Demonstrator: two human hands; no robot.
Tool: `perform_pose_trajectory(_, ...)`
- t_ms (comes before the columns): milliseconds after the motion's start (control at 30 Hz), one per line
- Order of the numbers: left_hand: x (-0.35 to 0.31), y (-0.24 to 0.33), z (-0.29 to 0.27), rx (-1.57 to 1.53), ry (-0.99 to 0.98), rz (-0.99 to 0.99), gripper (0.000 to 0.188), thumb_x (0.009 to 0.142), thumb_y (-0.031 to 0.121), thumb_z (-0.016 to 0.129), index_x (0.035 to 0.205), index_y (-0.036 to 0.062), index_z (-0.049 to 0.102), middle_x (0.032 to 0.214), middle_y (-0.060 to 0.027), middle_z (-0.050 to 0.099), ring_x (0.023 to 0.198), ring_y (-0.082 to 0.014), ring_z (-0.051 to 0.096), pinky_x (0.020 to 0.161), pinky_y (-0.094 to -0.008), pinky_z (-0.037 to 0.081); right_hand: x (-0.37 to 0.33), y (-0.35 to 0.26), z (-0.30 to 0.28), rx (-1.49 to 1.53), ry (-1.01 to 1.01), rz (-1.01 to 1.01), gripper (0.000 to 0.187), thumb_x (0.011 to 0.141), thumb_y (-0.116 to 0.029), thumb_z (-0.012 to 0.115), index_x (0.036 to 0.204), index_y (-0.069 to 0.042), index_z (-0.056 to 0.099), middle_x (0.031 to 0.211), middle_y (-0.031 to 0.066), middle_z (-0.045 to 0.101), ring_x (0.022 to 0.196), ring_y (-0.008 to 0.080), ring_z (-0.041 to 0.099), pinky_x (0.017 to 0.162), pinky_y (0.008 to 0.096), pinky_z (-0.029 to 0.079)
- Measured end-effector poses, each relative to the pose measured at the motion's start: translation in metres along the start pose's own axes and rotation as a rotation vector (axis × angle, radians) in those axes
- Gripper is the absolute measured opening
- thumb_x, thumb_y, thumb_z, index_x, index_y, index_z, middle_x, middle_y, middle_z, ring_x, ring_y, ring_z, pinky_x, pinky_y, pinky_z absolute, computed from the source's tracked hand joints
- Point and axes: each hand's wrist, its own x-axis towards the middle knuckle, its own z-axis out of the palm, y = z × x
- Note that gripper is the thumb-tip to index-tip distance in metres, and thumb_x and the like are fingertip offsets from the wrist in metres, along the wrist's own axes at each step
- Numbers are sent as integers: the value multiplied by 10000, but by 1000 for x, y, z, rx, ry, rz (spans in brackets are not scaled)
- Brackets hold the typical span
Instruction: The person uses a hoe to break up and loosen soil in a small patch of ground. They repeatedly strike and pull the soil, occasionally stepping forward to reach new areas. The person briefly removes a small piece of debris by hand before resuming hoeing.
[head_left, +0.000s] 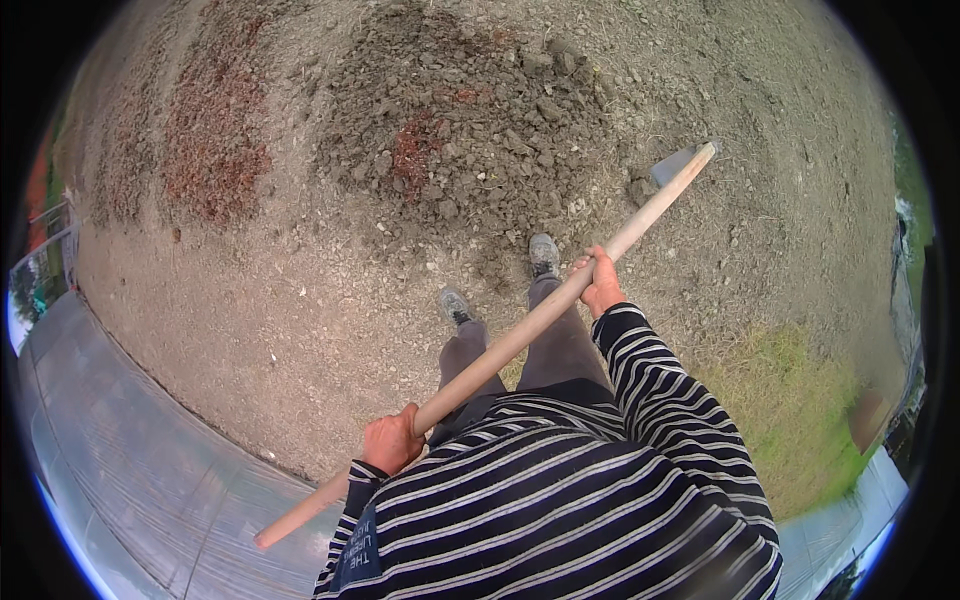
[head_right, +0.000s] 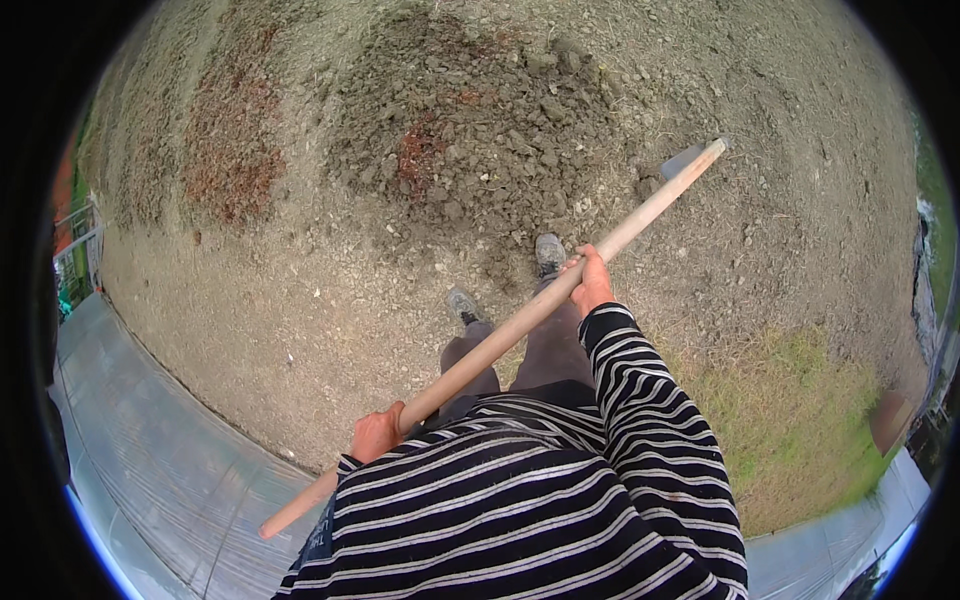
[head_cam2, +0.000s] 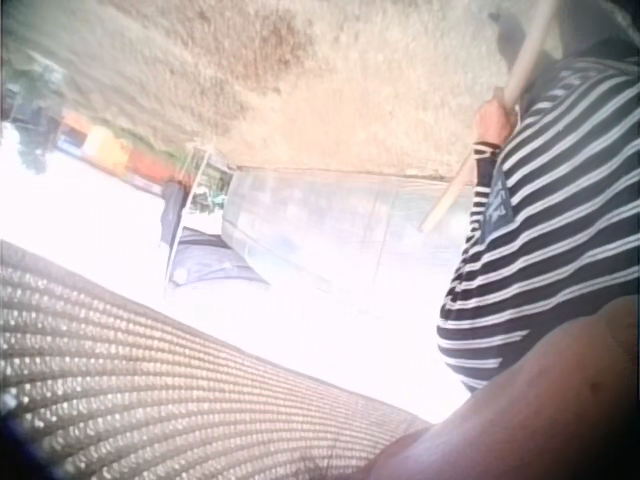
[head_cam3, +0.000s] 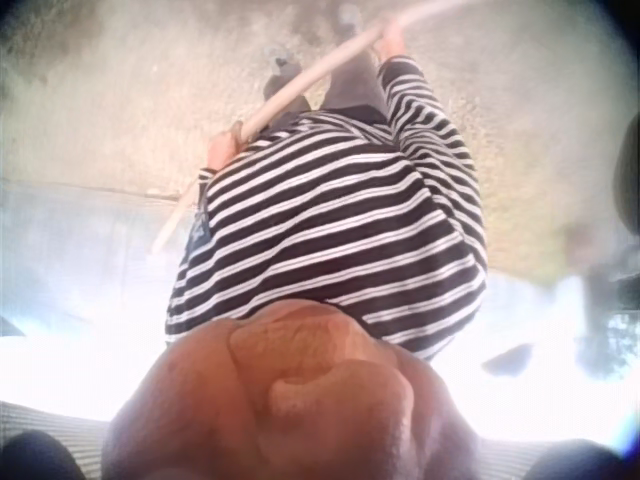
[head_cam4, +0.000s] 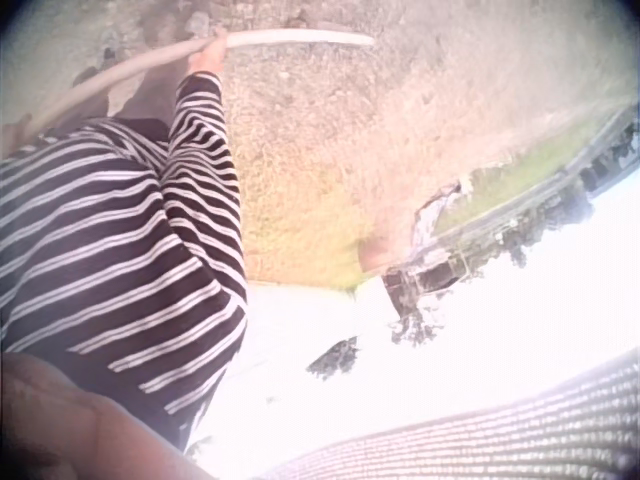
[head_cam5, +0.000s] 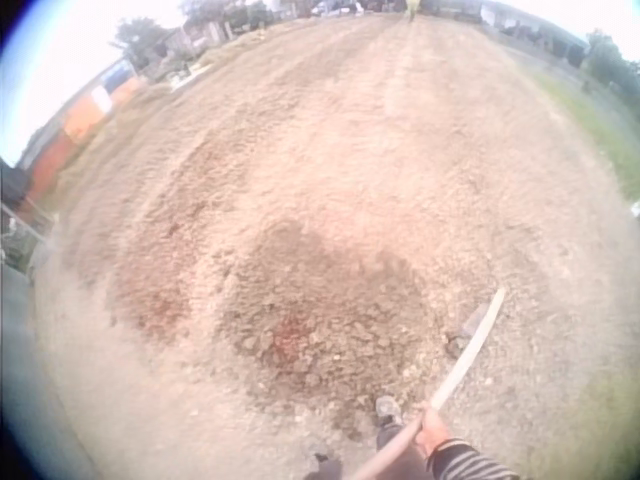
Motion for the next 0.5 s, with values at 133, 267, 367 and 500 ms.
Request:
perform_pose_trajectory(133, -26, 9, -34, 32, -64, -47, 215, 675, 183, 611, 825, 95, 486, 585, -169, 569, 590, -354, 589, 539, -449, 455, -22, 11, -4, 37, 50, 22, 215, 844, -268, 492, 711, -128, 400, 570, -14, 377, 490, 112, 387, 481, 283, 382)
perform_pose_trajectory(267, -43, 23, -85, 191, 11, -37, 237, 636, 144, 645, 797, 94, 478, 573, -140, 567, 575, -327, 589, 525, -418, 452, -44, 20, 3, 153, -84, 109, 175, 778, -172, 525, 671, -125, 396, 568, -13, 376, 495, 121, 400, 499, 290, 402)
perform_pose_trajectory(367, -38, 41, -135, 322, 106, -17, 244, 626, 109, 649, 791, 92, 471, 611, -119, 568, 581, -313, 586, 538, -401, 449, -44, 11, 17, 285, -101, 102, 174, 728, -131, 539, 635, -123, 392, 538, -13, 392, 474, 127, 411, 502, 300, 404)
perform_pose_trajectory(500, -16, 74, -210, 631, 314, 81, 225, 629, 63, 630, 772, 86, 457, 628, -85, 533, 602, -266, 578, 559, -357, 436, -47, -22, 53, 418, -135, 122, 195, 715, -146, 535, 606, -120, 376, 520, -8, 397, 479, 140, 411, 537, 314, 422)
